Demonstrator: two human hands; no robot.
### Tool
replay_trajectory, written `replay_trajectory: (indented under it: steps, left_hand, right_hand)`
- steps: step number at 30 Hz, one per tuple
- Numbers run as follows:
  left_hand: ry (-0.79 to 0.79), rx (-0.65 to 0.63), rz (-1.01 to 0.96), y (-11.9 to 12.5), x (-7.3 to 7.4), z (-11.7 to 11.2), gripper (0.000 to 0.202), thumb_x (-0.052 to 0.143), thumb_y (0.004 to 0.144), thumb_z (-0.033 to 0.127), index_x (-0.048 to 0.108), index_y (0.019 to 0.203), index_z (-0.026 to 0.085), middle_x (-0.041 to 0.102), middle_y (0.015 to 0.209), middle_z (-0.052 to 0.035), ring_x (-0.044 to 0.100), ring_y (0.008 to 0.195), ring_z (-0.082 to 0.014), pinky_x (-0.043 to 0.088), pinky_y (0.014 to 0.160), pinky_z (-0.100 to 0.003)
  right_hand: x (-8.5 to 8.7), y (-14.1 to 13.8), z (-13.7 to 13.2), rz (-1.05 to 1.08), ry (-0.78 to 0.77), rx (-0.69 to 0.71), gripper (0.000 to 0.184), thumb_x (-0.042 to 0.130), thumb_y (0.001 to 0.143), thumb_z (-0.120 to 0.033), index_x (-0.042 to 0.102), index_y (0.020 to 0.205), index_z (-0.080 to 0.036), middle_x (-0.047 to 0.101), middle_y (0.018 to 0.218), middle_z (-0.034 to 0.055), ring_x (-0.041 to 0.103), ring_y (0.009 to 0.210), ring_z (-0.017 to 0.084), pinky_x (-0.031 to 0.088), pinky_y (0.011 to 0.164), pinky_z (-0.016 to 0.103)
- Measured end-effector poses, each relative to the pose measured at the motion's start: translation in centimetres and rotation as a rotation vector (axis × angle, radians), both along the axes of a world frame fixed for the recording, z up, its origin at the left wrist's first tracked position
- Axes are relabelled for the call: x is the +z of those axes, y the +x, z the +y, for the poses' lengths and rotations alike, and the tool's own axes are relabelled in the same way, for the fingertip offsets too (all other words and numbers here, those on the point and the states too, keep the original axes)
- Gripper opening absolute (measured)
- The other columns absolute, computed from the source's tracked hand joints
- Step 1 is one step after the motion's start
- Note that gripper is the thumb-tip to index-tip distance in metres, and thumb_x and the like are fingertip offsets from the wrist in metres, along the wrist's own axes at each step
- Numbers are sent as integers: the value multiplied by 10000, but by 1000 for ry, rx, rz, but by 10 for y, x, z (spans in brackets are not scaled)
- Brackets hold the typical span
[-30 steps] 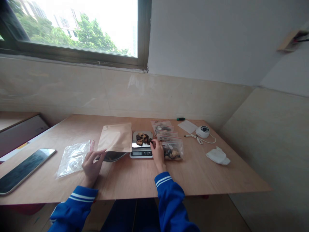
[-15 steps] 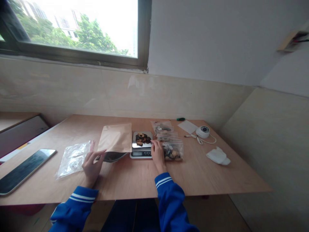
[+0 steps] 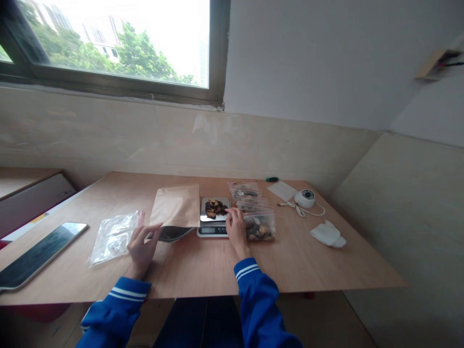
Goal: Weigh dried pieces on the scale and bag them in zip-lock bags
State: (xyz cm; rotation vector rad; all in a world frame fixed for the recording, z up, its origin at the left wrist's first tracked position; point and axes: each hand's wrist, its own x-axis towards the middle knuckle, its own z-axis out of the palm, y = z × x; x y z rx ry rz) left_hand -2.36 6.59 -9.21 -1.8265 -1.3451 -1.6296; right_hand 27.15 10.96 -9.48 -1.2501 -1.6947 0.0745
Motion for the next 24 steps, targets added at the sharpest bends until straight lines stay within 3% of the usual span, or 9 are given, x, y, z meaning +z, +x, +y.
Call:
replay_trajectory:
  steps: [4,9,14,24]
  left_hand:
    - [-10,14,0,1,-1,0,60,648,817,239,690,853,216,650,695,17,606,639,-119,485,615,-229]
    - [-25,2,-11,1,-1,-1,80,637,826,236,687,886,218,640,708,16,609,650,-115,491,624,-223]
    - [-35,-9,-20,2,3,-3,67,632,827,235,684,867,219,643,696,21,598,620,-107,478,599,-214]
    - [-34,-14,-34,3,1,-3,67,638,826,220,676,881,227,657,727,16,604,653,-120,473,637,-225]
  right_hand:
    - [29,-18,26,-127,-75,9,303,378,909,-186,648,1045,-163,618,1042,100,540,1030,214,421,941,346]
    - [57,-47,70,-419,-426,-74,287,466,897,-276,684,1040,-156,635,1116,126,510,1108,252,345,983,368]
    - [52,-59,94,-422,-548,-113,280,604,801,-345,702,955,-134,670,1055,163,553,1063,291,350,943,386]
    - [39,-58,94,-252,-515,-133,211,645,752,-318,685,906,-180,664,1033,106,537,1069,260,331,962,397]
